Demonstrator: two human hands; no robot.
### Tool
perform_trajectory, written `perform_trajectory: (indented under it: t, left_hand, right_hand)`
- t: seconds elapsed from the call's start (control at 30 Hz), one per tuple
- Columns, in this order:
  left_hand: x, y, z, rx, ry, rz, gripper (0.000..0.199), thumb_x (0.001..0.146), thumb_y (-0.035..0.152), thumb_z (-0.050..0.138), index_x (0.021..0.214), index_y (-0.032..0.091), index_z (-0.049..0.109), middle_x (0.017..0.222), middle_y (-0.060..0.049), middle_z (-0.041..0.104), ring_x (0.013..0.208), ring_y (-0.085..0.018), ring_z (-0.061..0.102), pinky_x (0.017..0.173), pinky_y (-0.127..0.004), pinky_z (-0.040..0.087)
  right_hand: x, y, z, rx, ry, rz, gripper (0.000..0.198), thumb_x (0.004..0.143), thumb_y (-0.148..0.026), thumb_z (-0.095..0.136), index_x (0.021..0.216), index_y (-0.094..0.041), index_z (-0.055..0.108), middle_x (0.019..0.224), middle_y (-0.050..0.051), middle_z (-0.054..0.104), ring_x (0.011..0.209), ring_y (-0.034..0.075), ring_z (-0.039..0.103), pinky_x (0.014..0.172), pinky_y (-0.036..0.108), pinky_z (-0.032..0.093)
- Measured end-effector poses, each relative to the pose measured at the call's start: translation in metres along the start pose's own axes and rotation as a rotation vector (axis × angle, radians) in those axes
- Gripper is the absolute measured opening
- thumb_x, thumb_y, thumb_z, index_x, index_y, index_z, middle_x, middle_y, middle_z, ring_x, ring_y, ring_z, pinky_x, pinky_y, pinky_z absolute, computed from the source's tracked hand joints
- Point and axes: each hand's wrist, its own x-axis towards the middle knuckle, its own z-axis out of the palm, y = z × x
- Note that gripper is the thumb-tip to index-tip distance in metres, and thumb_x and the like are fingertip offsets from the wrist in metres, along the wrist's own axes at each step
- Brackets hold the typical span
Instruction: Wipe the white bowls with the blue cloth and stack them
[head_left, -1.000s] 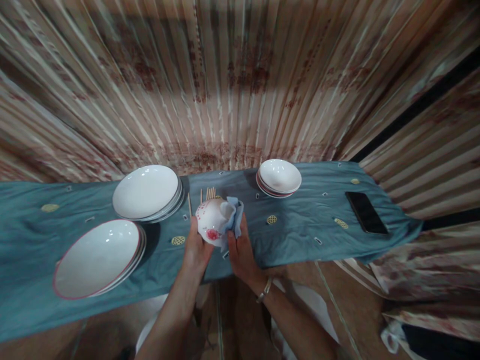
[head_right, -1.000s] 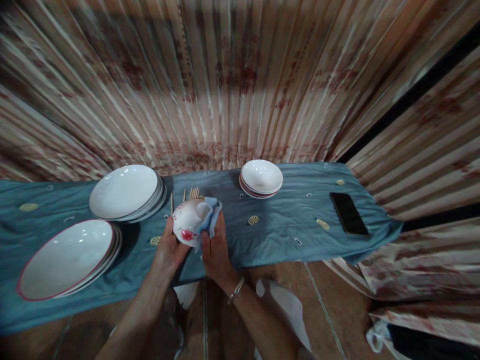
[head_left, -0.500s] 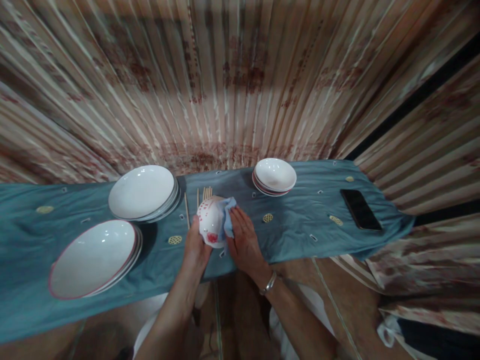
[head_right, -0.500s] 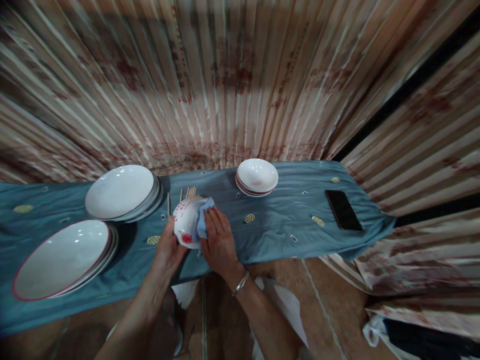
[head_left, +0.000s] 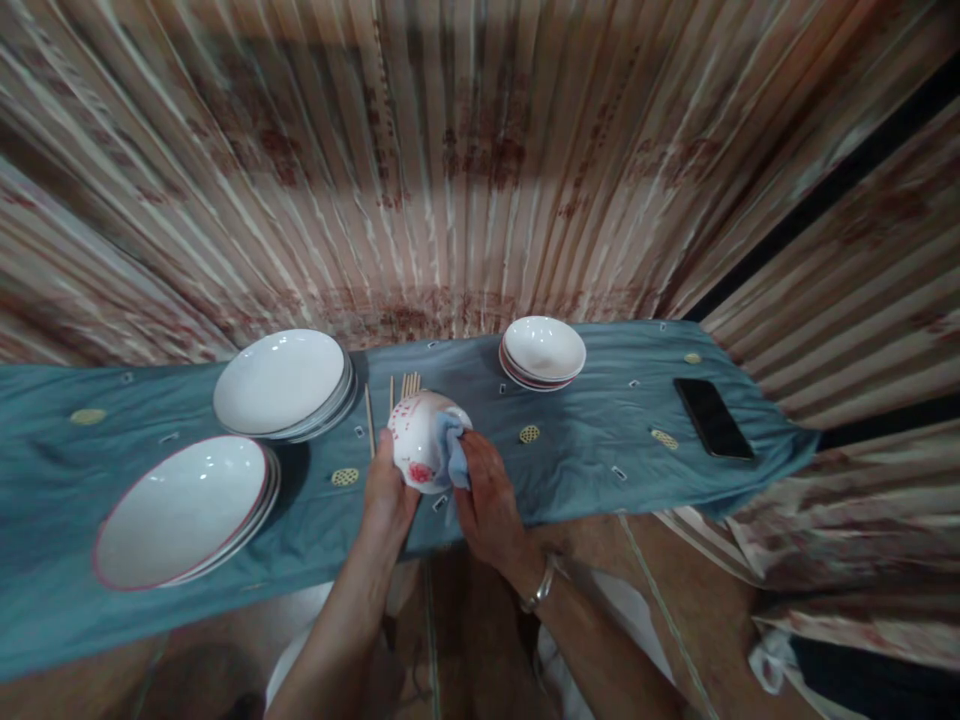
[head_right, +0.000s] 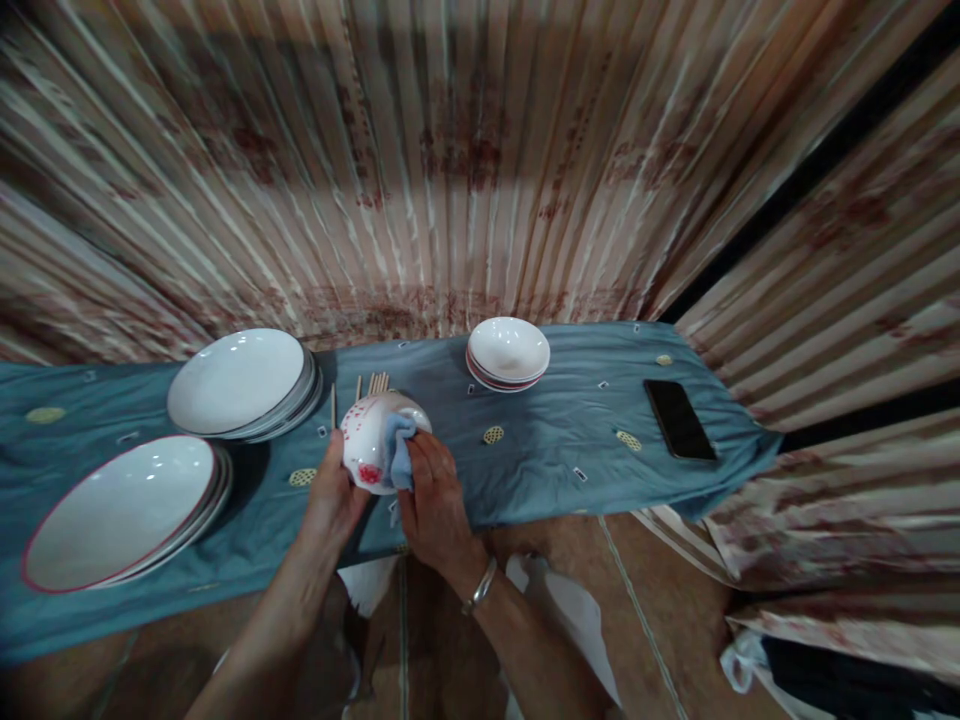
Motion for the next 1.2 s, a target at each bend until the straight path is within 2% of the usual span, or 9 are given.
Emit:
perform_trajectory:
  t: [0.13, 0.37, 0.53, 0.7, 0.8, 1.0, 1.2]
  left_hand:
    - [-0.006, -0.002, 0.002, 0.054, -0.001, 0.040, 0.032, 0.094, 0.035, 0.054, 0.104, 0.009, 0.071, 0.089, -0.009, 0.078, 0.084, -0.020, 0.074, 0.086, -0.031, 0.057]
    - [-0.016, -0.007, 0.003, 0.127, -0.068, 0.079, 0.031, 0.081, 0.039, 0.070, 0.093, 0.011, 0.074, 0.085, -0.010, 0.078, 0.093, -0.025, 0.074, 0.089, -0.034, 0.055]
    - [-0.018, -0.010, 0.001, 0.187, -0.109, 0.092, 0.041, 0.072, 0.046, 0.077, 0.092, 0.011, 0.074, 0.085, -0.010, 0.077, 0.088, -0.025, 0.073, 0.085, -0.035, 0.055]
    - [-0.017, -0.012, 0.000, 0.225, -0.112, 0.099, 0.045, 0.070, 0.050, 0.077, 0.094, 0.012, 0.074, 0.088, -0.009, 0.078, 0.078, -0.022, 0.072, 0.074, -0.029, 0.055]
    - [-0.018, -0.014, 0.002, 0.179, -0.109, 0.084, 0.042, 0.072, 0.047, 0.076, 0.095, 0.012, 0.074, 0.090, -0.010, 0.078, 0.082, -0.022, 0.073, 0.077, -0.030, 0.055]
    - [-0.021, -0.015, 0.006, 0.159, -0.059, 0.103, 0.034, 0.081, 0.041, 0.069, 0.098, 0.012, 0.075, 0.094, -0.011, 0.078, 0.094, -0.024, 0.073, 0.087, -0.032, 0.054]
    - [-0.022, -0.015, 0.009, 0.166, -0.012, 0.110, 0.036, 0.083, 0.043, 0.065, 0.098, 0.011, 0.073, 0.089, -0.011, 0.078, 0.095, -0.025, 0.073, 0.089, -0.034, 0.054]
  right_hand:
    - [-0.001, -0.004, -0.002, 0.025, -0.033, -0.018, 0.059, 0.098, -0.021, 0.037, 0.155, -0.019, 0.021, 0.151, 0.017, 0.043, 0.146, 0.025, 0.035, 0.116, 0.052, 0.039]
    - [0.004, 0.000, -0.004, -0.085, -0.027, -0.068, 0.062, 0.099, -0.025, 0.034, 0.157, -0.014, 0.015, 0.158, 0.020, 0.031, 0.151, 0.029, 0.021, 0.117, 0.057, 0.034]
    - [0.009, 0.007, -0.006, -0.160, -0.018, -0.083, 0.061, 0.099, -0.028, 0.037, 0.155, -0.013, 0.021, 0.150, 0.021, 0.041, 0.146, 0.031, 0.031, 0.116, 0.059, 0.033]
    - [0.010, 0.013, -0.003, -0.117, 0.051, 0.037, 0.056, 0.099, -0.026, 0.038, 0.152, -0.013, 0.028, 0.146, 0.021, 0.045, 0.142, 0.028, 0.038, 0.115, 0.053, 0.039]
    - [0.009, 0.014, 0.001, -0.083, 0.087, 0.133, 0.054, 0.100, -0.030, 0.038, 0.151, -0.014, 0.031, 0.147, 0.020, 0.045, 0.141, 0.027, 0.040, 0.115, 0.053, 0.039]
    - [0.004, 0.013, 0.001, -0.040, 0.076, 0.279, 0.056, 0.102, -0.040, 0.035, 0.144, -0.003, 0.041, 0.141, 0.025, 0.051, 0.138, 0.029, 0.044, 0.113, 0.051, 0.041]
    - [-0.010, 0.018, 0.008, -0.139, 0.066, 0.270, 0.055, 0.103, -0.041, 0.033, 0.137, 0.000, 0.049, 0.129, 0.030, 0.059, 0.130, 0.033, 0.053, 0.105, 0.053, 0.048]
